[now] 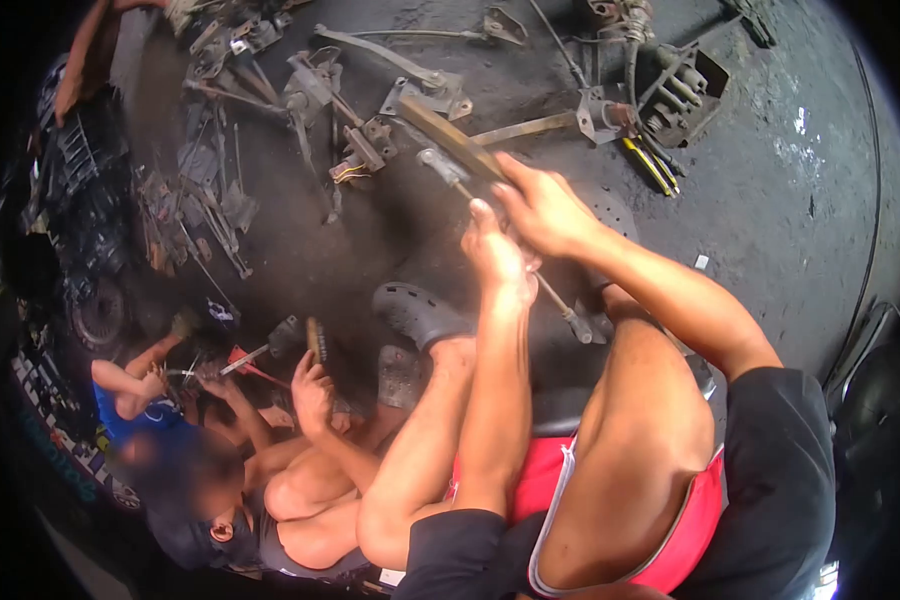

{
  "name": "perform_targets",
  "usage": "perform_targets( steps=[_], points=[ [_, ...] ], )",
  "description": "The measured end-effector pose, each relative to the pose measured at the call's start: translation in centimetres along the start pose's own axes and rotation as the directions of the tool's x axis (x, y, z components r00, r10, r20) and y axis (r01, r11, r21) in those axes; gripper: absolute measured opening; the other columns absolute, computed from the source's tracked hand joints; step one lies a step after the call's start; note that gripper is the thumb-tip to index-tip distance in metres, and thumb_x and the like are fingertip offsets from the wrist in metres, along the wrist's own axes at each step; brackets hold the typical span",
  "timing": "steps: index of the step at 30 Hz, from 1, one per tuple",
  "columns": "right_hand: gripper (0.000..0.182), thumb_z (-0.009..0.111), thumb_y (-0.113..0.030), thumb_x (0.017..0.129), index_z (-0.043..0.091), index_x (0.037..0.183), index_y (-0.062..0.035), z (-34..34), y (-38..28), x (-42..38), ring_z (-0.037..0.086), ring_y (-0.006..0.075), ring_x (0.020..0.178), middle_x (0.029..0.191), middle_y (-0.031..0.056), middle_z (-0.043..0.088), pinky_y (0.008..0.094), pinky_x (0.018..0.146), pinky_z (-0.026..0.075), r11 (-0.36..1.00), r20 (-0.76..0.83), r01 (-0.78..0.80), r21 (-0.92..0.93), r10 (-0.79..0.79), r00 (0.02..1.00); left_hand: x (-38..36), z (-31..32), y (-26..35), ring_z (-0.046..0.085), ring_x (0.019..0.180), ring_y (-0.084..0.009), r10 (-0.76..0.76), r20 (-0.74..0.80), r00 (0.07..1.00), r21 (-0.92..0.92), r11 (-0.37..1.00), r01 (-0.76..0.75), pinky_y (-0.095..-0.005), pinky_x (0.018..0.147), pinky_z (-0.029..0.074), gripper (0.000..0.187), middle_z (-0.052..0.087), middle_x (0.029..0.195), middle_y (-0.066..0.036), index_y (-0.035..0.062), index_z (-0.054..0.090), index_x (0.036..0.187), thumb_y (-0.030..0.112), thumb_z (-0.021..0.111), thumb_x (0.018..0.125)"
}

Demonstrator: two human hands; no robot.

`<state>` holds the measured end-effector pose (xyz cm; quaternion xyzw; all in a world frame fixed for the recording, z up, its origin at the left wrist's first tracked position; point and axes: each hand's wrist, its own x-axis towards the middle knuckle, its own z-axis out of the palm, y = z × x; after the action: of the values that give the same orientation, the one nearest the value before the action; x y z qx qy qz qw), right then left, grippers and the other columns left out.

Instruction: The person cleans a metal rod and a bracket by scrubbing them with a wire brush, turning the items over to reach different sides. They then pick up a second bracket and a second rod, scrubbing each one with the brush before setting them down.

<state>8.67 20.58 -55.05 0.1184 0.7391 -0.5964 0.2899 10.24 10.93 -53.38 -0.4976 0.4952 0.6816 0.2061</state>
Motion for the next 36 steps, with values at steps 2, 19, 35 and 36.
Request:
perform_targets(
  steps=[2,19,35,36],
  points=[
    [0.05,0.052,-0.023,0.095,0.044,0.135,0.006,0.6,-1.1,1.5,0.056,0.0423,0.117,0.119,0.0319,0.058,0.0432,0.094,0.046,0.999,-0.031,-0.038,-0.013,0.038,0.999,-0.6,-0.9,0.8,0.03,0.038,-0.0092,-0.064,0.057,0.996,-0.028,0.997,0.066,-0.0266,0.034,0.023,0.04,0.036,0.054,0.003,0.0101,0.046,0.086,0.044,0.035,0.104],
    [0.045,0.049,-0.024,0.095,0.045,0.134,-0.001,-0.7,-0.5,-1.9,0.064,0.0465,0.091,0.089,0.0285,0.067,0.0532,0.082,0.05,0.994,-0.068,-0.073,-0.08,0.068,0.995,-0.6,1.1,0.4,0.034,0.039,-0.0094,0.077,-0.023,0.997,0.078,0.994,-0.075,-0.0244,0.035,0.023,0.039,0.041,0.059,0.002,0.0109,0.045,0.086,0.044,0.036,0.104],
    [0.049,0.063,-0.02,0.089,0.053,0.132,-0.0002,-6.0,8.5,-9.6,0.064,0.0404,0.104,0.111,0.0279,0.064,0.042,0.089,0.05,0.973,-0.264,-0.093,-0.21,0.036,0.964,4.3,-1.3,3.7,0.023,0.039,-0.0061,0.009,0.186,0.983,0.176,0.984,-0.042,-0.025,0.036,0.018,0.044,0.025,0.051,0.007,0.0133,0.042,0.073,0.047,0.044,0.101],
    [0.05,0.065,-0.02,0.088,0.053,0.132,0.0009,-6.3,8.7,-9.7,0.064,0.039,0.105,0.112,0.0273,0.064,0.0405,0.09,0.05,0.976,-0.307,-0.058,-0.211,-0.01,0.952,4.4,-1.4,3.7,0.023,0.039,-0.0059,0.015,0.186,0.983,0.177,0.983,-0.049,-0.0249,0.036,0.018,0.044,0.025,0.051,0.007,0.0133,0.043,0.073,0.047,0.044,0.101]
  ],
)
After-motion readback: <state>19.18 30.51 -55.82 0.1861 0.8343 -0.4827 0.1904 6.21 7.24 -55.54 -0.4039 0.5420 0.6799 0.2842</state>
